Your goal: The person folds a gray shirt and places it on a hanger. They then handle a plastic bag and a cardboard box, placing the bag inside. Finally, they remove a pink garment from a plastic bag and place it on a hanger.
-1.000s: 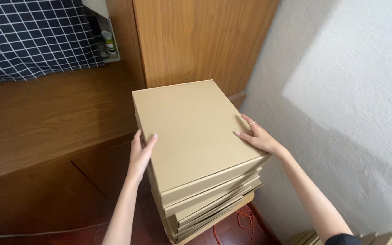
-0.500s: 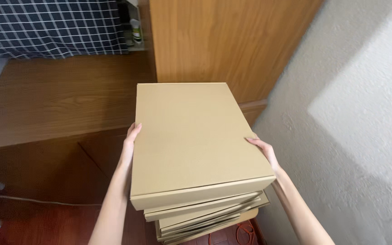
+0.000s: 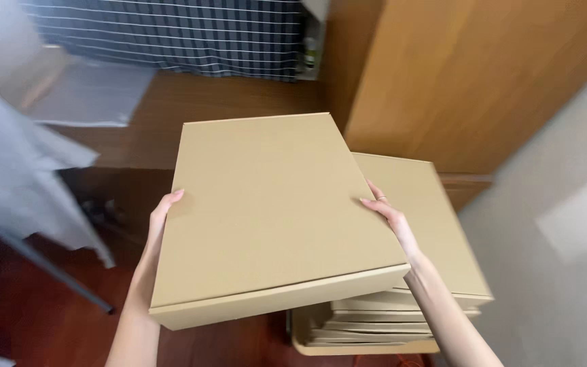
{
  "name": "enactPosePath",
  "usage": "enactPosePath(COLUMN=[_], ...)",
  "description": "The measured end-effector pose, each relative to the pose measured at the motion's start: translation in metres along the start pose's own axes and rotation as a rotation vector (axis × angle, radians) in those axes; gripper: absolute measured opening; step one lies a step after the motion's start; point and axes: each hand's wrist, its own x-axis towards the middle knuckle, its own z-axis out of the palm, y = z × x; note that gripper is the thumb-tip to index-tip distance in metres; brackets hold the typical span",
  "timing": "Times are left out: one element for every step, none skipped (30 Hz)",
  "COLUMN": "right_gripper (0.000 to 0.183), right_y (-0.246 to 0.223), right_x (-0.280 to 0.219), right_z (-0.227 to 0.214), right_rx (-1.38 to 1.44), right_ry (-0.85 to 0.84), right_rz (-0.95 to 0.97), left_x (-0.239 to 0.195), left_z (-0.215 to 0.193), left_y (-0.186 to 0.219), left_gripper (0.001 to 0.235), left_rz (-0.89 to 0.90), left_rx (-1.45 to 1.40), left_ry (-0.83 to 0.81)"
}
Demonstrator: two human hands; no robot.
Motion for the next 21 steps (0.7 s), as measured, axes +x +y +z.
enactPosePath(right_gripper=[0.063,0.065,0.066,0.066,0.064,0.061,0.061,0.058,0.055,0.055,0.055,0.055,0.055,0.056,0.057,0.057,0.050,0.044,0.044,0.043,0.042], right_y=[0.006,0.012,0.019,0.028,0.037,0.044,0.053,0.062,0.071,0.077,0.080,0.084,0.096,0.109,0.123,0.128,0.132,0.136,0.139,0.142,0.144], right_x=[0.002,0.004,0.006,0.010,0.014,0.019,0.028,0.039,0.051,0.058,0.065,0.073,0.093,0.115,0.137,0.152,0.169,0.186,0.194,0.202,0.211], right_z=[0.021,0.040,0.060,0.074,0.087,0.100,0.108,0.116,0.121,0.128,0.135,0.142,0.139,0.135,0.132,0.127,0.123,0.118,0.120,0.122,0.124], right_rx=[-0.001,0.033,0.069,0.071,0.127,0.181,0.178,0.166,0.152,0.150,0.148,0.146,0.142,0.148,0.158,0.157,0.184,0.211,0.213,0.268,0.323], right_ry=[-0.023,-0.025,-0.026,-0.048,-0.026,-0.004,-0.017,-0.059,-0.102,-0.116,-0.142,-0.167,-0.170,-0.173,-0.180,-0.187,-0.167,-0.147,-0.148,-0.139,-0.129], right_rz=[0.003,0.033,0.061,0.063,0.144,0.226,0.229,0.266,0.301,0.302,0.300,0.297,0.299,0.270,0.241,0.244,0.225,0.205,0.208,0.207,0.204], left_x=[0.009,0.018,0.026,0.015,0.006,-0.003,-0.003,-0.001,0.001,-0.002,-0.004,-0.005,0.025,0.056,0.087,0.042,-0.010,-0.068,-0.041,-0.013,0.016], left_z=[-0.033,-0.065,-0.097,-0.114,-0.128,-0.140,-0.160,-0.179,-0.196,-0.203,-0.208,-0.212,-0.232,-0.251,-0.272,-0.218,-0.166,-0.120,-0.132,-0.144,-0.155], left_y=[0.001,0.000,0.000,0.008,0.016,0.024,0.026,0.028,0.028,0.032,0.038,0.043,0.039,0.033,0.029,0.064,0.089,0.105,0.099,0.093,0.087], left_gripper=[0.062,0.060,0.059,0.059,0.057,0.056,0.056,0.058,0.059,0.059,0.063,0.067,0.067,0.076,0.085,0.085,0.093,0.103,0.103,0.098,0.094], left_rz=[0.012,0.036,0.061,0.075,0.062,0.049,0.056,0.050,0.046,0.055,0.049,0.043,0.044,0.085,0.127,0.130,0.110,0.091,0.089,0.112,0.135], left_rx=[-0.003,-0.025,-0.043,-0.043,-0.050,-0.057,-0.060,-0.043,-0.026,-0.028,-0.049,-0.070,-0.074,-0.033,0.011,0.010,-0.004,-0.017,-0.015,-0.024,-0.033], left_ry=[0.020,0.033,0.043,0.060,0.076,0.091,0.103,0.120,0.136,0.148,0.168,0.189,0.192,0.182,0.175,0.182,0.228,0.275,0.277,0.306,0.331])
